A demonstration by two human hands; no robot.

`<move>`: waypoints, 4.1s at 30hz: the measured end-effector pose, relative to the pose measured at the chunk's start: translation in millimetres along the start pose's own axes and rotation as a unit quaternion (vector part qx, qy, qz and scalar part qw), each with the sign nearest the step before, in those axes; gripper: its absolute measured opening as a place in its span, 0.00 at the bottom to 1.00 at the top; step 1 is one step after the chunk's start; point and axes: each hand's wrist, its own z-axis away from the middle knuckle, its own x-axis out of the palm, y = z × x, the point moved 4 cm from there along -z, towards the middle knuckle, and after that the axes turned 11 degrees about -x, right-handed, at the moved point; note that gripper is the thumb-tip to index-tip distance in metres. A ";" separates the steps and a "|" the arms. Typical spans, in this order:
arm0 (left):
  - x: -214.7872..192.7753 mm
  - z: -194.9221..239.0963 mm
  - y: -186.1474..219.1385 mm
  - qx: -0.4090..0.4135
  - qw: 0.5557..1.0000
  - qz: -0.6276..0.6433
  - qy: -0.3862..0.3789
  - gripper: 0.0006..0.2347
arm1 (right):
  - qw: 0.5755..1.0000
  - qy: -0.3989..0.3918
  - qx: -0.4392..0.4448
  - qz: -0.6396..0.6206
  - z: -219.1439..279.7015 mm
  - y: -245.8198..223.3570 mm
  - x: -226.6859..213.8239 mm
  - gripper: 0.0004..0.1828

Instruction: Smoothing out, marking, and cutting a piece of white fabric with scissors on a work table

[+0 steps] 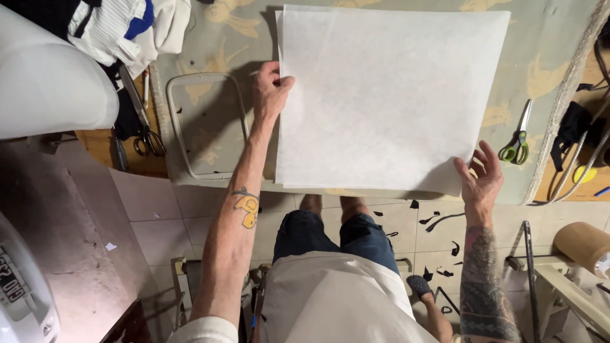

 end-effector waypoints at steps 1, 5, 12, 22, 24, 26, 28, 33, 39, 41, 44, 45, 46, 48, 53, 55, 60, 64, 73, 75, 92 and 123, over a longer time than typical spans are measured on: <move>0.1 2.6 1.4 0.012 1.000 -0.007 0.003 0.16 | 1.000 0.023 0.006 -0.020 0.8 2.5 -0.8 0.29; 1.8 16.6 0.7 0.075 0.997 0.013 0.023 0.25 | 0.994 0.087 0.007 -0.066 1.4 35.4 -4.5 0.26; 4.9 49.1 15.6 0.228 0.966 -0.076 0.093 0.27 | 0.993 0.057 -0.104 0.012 -1.0 49.3 1.8 0.22; 32.5 75.6 43.6 0.324 0.829 -0.439 0.127 0.29 | 0.981 0.063 -0.148 0.113 -0.5 63.6 4.5 0.24; 34.8 72.2 43.3 0.308 0.820 -0.464 0.129 0.30 | 0.978 0.063 -0.165 0.113 -4.4 58.5 7.4 0.25; 36.4 72.1 38.4 0.301 0.837 -0.434 0.142 0.30 | 0.974 0.055 -0.158 0.154 -2.9 51.6 8.7 0.29; 34.9 74.4 39.1 0.299 0.833 -0.444 0.141 0.30 | 0.985 0.050 -0.108 0.127 -0.6 55.2 11.4 0.30; 41.7 72.6 36.3 0.310 0.839 -0.423 0.147 0.27 | 0.978 0.029 -0.109 0.174 -1.1 43.1 21.1 0.38; 45.1 81.5 51.7 0.392 0.806 -0.401 0.189 0.34 | 0.907 -0.014 -0.230 0.352 -44.9 -2.1 53.6 0.35; 47.4 80.4 51.5 0.388 0.813 -0.395 0.181 0.34 | 0.871 -0.098 -0.329 0.351 -70.3 -28.4 79.2 0.39; 47.1 90.5 62.0 0.313 0.833 -0.435 0.136 0.33 | 0.852 -0.181 -0.304 0.385 -121.0 -15.6 92.1 0.38; 49.2 90.3 62.9 0.314 0.832 -0.437 0.134 0.33 | 0.853 -0.181 -0.302 0.384 -130.6 -3.6 86.1 0.38; 50.2 90.2 64.0 0.315 0.832 -0.437 0.134 0.32 | 0.855 -0.143 -0.282 0.410 -141.0 8.0 77.4 0.41; 49.0 91.3 67.3 0.314 0.829 -0.442 0.137 0.32 | 0.857 -0.107 -0.261 0.431 -150.3 19.5 71.2 0.44; 74.2 93.4 115.4 0.397 0.868 -0.242 0.172 0.25 | 0.854 -0.087 -0.299 0.417 -148.3 14.1 66.7 0.41; 134.4 92.1 124.9 0.390 0.849 -0.350 0.064 0.28 | 0.855 -0.094 -0.294 0.417 -146.9 9.3 62.9 0.41; 235.4 90.0 149.8 0.417 0.748 -0.501 -0.120 0.25 | 0.854 -0.098 -0.287 0.422 -152.9 11.4 66.6 0.40; 242.1 95.8 160.9 0.425 0.739 -0.498 -0.158 0.24 | 0.862 -0.114 -0.278 0.408 -152.3 17.5 58.3 0.38; 241.6 107.9 171.4 0.484 0.714 -0.496 -0.098 0.35 | 0.910 -0.118 -0.256 0.304 -172.5 8.0 -51.8 0.17; 242.5 107.9 174.3 0.487 0.715 -0.492 -0.094 0.36 | 0.914 -0.088 -0.292 0.267 -154.7 2.3 -85.9 0.12; 248.5 104.1 166.5 0.488 0.718 -0.489 -0.079 0.44 | 0.840 -0.188 -0.410 0.302 -192.5 -1.0 -14.5 0.24; 250.9 109.3 176.0 0.441 0.728 -0.504 -0.143 0.46 | 0.672 -0.288 -0.587 0.348 -134.2 21.4 -36.7 0.30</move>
